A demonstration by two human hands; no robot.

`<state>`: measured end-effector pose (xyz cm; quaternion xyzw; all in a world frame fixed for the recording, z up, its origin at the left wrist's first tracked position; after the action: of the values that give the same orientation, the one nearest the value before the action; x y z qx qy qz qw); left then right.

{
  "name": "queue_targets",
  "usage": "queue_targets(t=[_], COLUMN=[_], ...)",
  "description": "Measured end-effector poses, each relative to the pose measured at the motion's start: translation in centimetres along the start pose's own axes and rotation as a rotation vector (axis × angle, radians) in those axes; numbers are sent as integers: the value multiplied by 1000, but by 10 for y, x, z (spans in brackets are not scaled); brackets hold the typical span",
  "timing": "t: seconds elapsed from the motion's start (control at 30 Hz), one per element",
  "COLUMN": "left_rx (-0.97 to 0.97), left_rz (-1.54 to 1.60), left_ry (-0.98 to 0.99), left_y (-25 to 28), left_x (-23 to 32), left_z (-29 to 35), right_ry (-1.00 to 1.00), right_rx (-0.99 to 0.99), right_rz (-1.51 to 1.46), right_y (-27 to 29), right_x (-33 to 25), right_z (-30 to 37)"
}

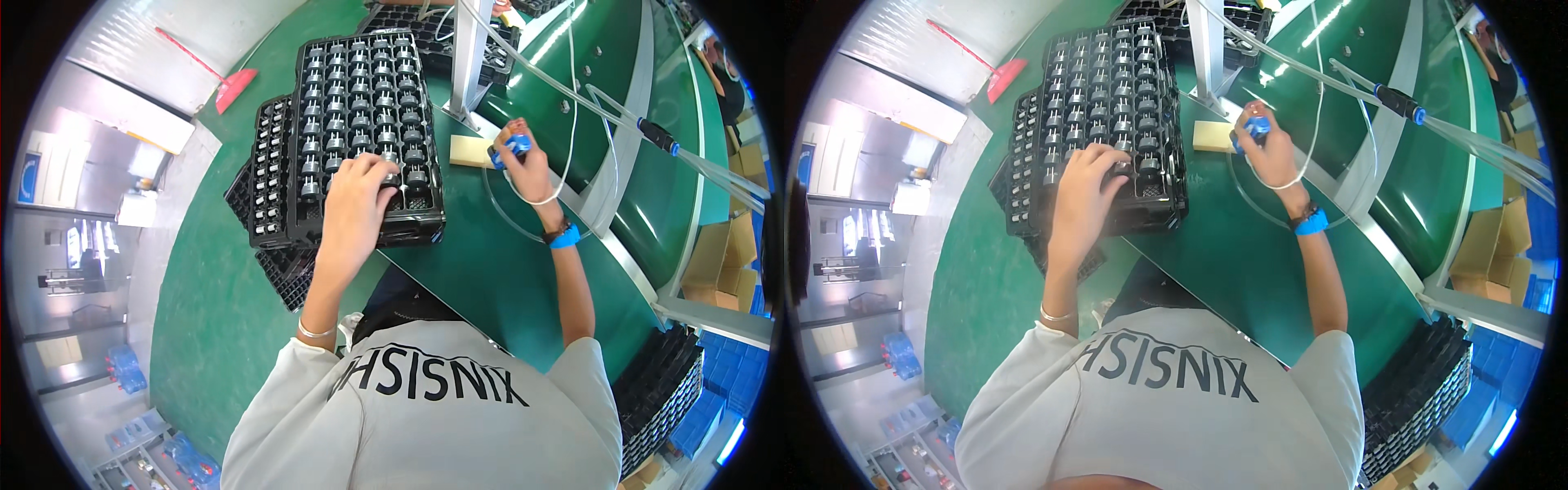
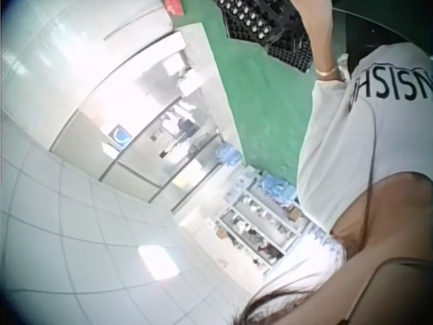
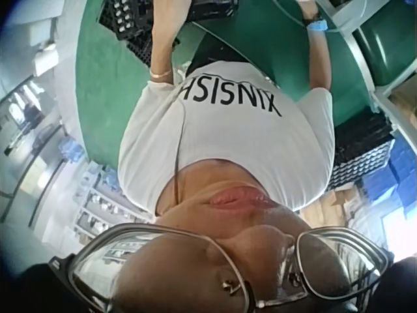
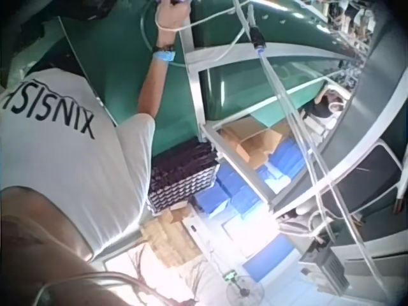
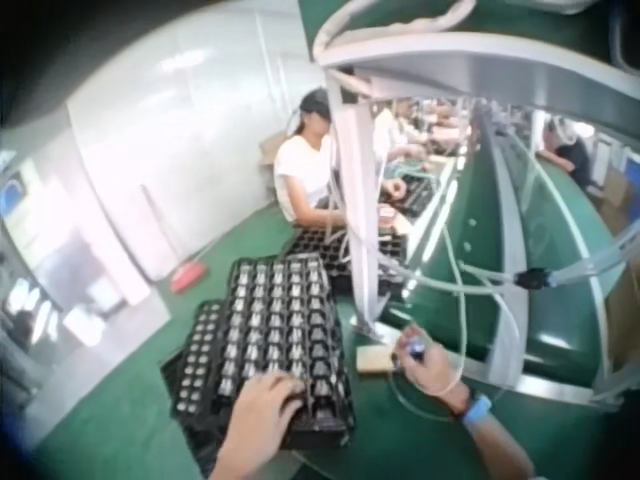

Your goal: Assemble electronic components into a storage tray using a pneumatic tool.

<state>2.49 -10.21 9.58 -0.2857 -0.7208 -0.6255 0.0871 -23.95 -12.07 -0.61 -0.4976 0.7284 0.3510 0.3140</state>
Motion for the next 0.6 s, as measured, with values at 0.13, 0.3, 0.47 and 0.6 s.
queue_targets(t=[0.13,0.3,0.47,0.6], left_rx=[-47,-42,-118,-278], left_rz=[-27,6,425,825], left_ry=[-21,62,274,246], left_y=[0,-1,13,12], left_x=[-5,-1,-4,-13], left_z=[-4,-3,3,9], right_ry=[-7,101,82,126], right_rx=[-141,-129,-137,-127], right_rz=[493,496,421,457], right_y=[-14,-19,-17,-15], right_x=[-1,-4,-4,-3], right_z=[-2,-1,0,-3])
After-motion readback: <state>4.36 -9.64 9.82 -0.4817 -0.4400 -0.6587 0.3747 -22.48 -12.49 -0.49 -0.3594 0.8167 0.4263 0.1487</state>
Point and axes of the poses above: each hand's wrist, its own z-axis away from the middle knuckle, its own y-axis out of the back of the hand, x = y × z, the point moved 2 cm from there along -z, towards the middle knuckle, and after that the axes turned 14 degrees about y, right-handed, at the moved point
